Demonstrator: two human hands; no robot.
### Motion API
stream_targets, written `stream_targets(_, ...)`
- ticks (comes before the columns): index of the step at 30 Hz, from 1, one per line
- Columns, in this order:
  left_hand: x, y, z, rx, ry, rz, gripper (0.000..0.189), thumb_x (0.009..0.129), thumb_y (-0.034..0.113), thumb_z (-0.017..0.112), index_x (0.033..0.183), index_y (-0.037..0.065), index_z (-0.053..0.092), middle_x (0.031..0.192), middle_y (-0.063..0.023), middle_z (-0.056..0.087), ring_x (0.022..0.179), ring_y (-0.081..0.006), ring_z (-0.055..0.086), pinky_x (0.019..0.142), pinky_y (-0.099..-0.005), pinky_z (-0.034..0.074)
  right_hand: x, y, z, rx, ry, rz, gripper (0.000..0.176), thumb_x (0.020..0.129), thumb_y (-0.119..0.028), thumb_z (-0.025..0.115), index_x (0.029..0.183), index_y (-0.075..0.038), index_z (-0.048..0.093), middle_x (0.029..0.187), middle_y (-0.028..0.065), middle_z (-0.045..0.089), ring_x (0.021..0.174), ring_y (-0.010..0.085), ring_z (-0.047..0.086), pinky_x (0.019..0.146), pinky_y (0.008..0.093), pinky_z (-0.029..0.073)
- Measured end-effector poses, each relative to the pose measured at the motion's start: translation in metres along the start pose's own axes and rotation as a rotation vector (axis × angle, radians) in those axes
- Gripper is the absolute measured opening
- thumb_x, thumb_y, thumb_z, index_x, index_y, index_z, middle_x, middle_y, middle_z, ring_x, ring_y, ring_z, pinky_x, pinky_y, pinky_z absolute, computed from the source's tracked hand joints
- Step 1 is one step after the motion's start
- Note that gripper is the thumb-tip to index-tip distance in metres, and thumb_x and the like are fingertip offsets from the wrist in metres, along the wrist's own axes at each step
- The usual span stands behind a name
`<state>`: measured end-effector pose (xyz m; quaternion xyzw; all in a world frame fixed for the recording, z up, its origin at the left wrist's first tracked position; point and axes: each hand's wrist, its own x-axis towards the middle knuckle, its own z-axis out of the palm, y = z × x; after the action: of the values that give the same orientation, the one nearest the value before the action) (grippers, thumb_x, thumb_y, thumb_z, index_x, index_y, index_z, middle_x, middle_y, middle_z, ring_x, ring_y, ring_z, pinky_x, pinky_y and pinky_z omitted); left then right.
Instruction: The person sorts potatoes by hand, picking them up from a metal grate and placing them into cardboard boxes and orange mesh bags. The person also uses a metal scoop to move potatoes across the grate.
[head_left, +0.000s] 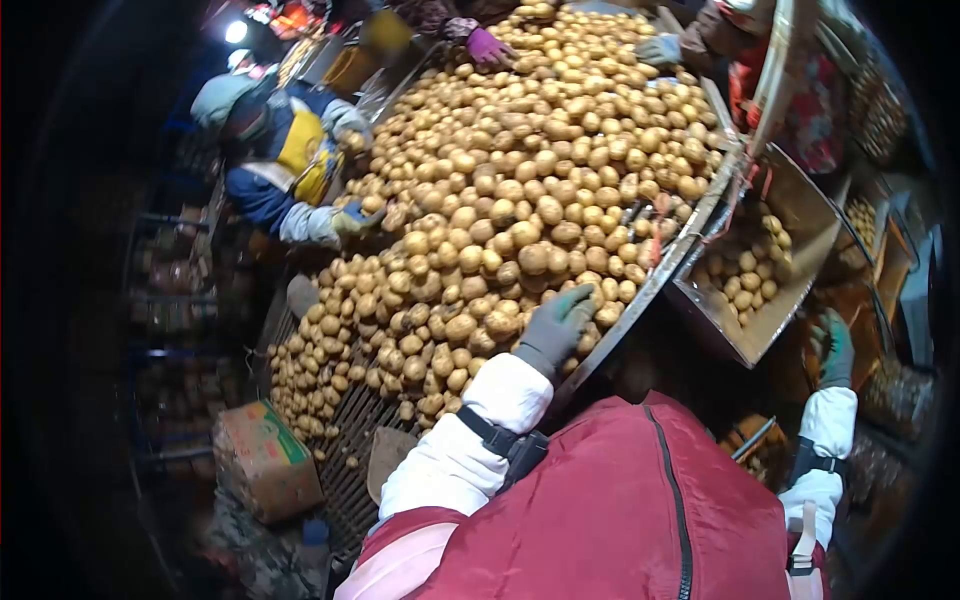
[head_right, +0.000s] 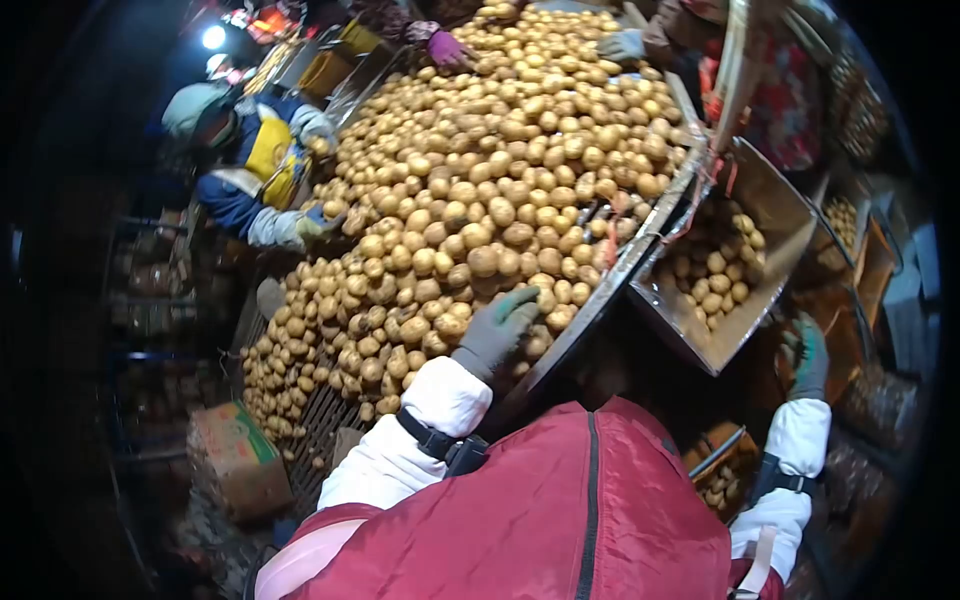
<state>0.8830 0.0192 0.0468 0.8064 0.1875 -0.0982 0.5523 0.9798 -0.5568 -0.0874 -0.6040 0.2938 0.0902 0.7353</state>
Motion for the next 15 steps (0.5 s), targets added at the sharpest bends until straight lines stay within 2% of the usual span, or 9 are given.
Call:
stream_targets(1, -0.005, -0.007, -0.017, -0.021, 0.103, -0.025, 0.034, 0.094, 0.023, 0.063, 0.122, 0.004, 0.065, 0.115, -0.0164, 0.068, 0.109, -0.024, 0.064, 0.096, -0.0323, 0.048, -0.013, -0.01, 0.051, 0.009, -0.138, 0.021, 0.042, 0.096, -0.036, 0.06, 0.132, -0.015, 0.058, 0.116, 0.0026, 0.066, 0.09, 0.0123, 0.063, 0.077, 0.0263, 0.05)
stream_targets(3, -0.016, -0.012, -0.06, 0.177, 0.289, 0.165, 0.033, 0.093, 0.021, 0.064, 0.121, 0.004, 0.065, 0.117, -0.0155, 0.067, 0.11, -0.0253, 0.064, 0.097, -0.0331, 0.048, -0.012, -0.006, 0.139, -0.123, -0.208, 0.105, 0.042, 0.097, -0.034, 0.059, 0.133, -0.013, 0.057, 0.114, 0.0034, 0.067, 0.079, 0.0128, 0.064, 0.069, 0.024, 0.05)
stream_targets(5, -0.018, -0.036, -0.104, 0.2, 0.403, 0.18, 0.033, 0.091, 0.021, 0.064, 0.12, 0.005, 0.065, 0.118, -0.0166, 0.066, 0.109, -0.0278, 0.063, 0.096, -0.0355, 0.049, -0.019, -0.001, 0.216, -0.022, -0.587, 0.147, 0.043, 0.096, -0.03, 0.061, 0.132, -0.008, 0.056, 0.112, 0.0043, 0.067, 0.081, 0.014, 0.066, 0.068, 0.0248, 0.053)
stream_targets(7, -0.019, -0.049, -0.14, 0.389, 0.55, 0.105, 0.035, 0.09, 0.023, 0.065, 0.121, 0.006, 0.065, 0.121, -0.0191, 0.063, 0.113, -0.0327, 0.06, 0.099, -0.039, 0.047, -0.075, -0.017, 0.301, -0.14, -0.571, 0.127, 0.039, 0.097, -0.029, 0.059, 0.128, -0.004, 0.059, 0.111, 0.0053, 0.068, 0.076, 0.0125, 0.065, 0.065, 0.0222, 0.051)
stream_targets(9, -0.015, -0.076, -0.16, 0.546, 0.577, 0.176, 0.04, 0.088, 0.025, 0.065, 0.124, 0.007, 0.062, 0.127, -0.0209, 0.058, 0.118, -0.0375, 0.055, 0.103, -0.0432, 0.043, -0.091, 0.004, 0.355, -0.246, -0.848, -0.053, 0.038, 0.098, -0.027, 0.058, 0.127, -0.003, 0.06, 0.11, 0.0062, 0.068, 0.074, 0.0127, 0.065, 0.064, 0.0223, 0.051)
stream_targets(10, -0.008, -0.103, -0.163, 0.629, 0.551, 0.114, 0.044, 0.088, 0.025, 0.065, 0.127, 0.007, 0.06, 0.132, -0.021, 0.054, 0.123, -0.0386, 0.051, 0.106, -0.0448, 0.04, -0.114, -0.004, 0.384, -0.276, -0.87, 0.094, 0.037, 0.098, -0.026, 0.058, 0.127, -0.002, 0.059, 0.11, 0.0063, 0.067, 0.073, 0.0123, 0.065, 0.063, 0.0219, 0.051)
stream_targets(11, -0.015, -0.105, -0.154, 0.718, 0.543, 0.155, 0.044, 0.086, 0.025, 0.064, 0.128, 0.009, 0.06, 0.133, -0.0203, 0.054, 0.123, -0.0387, 0.05, 0.107, -0.0451, 0.039, -0.134, -0.012, 0.41, -0.307, -0.885, 0.241, 0.037, 0.098, -0.024, 0.059, 0.127, -0.002, 0.059, 0.11, 0.0063, 0.067, 0.073, 0.0118, 0.065, 0.062, 0.0216, 0.051)
stream_targets(13, -0.04, -0.094, -0.138, 0.847, 0.544, 0.145, 0.042, 0.085, 0.023, 0.064, 0.126, 0.011, 0.062, 0.136, -0.0183, 0.052, 0.126, -0.0381, 0.047, 0.107, -0.0451, 0.039, -0.142, 0.014, 0.447, -0.297, -1.007, 0.228, 0.036, 0.096, -0.022, 0.063, 0.126, -0.002, 0.061, 0.107, 0.0046, 0.067, 0.071, 0.0115, 0.064, 0.063, 0.0229, 0.052)
stream_targets(15, -0.059, -0.125, -0.134, 0.763, 0.463, 0.167, 0.039, 0.084, 0.02, 0.065, 0.122, 0.011, 0.063, 0.141, -0.0168, 0.048, 0.127, -0.0378, 0.047, 0.106, -0.0444, 0.04, -0.154, 0.026, 0.475, -0.277, -1.061, 0.348, 0.036, 0.094, -0.023, 0.066, 0.124, -0.003, 0.063, 0.101, 0.0022, 0.066, 0.069, 0.0106, 0.063, 0.063, 0.0243, 0.053)
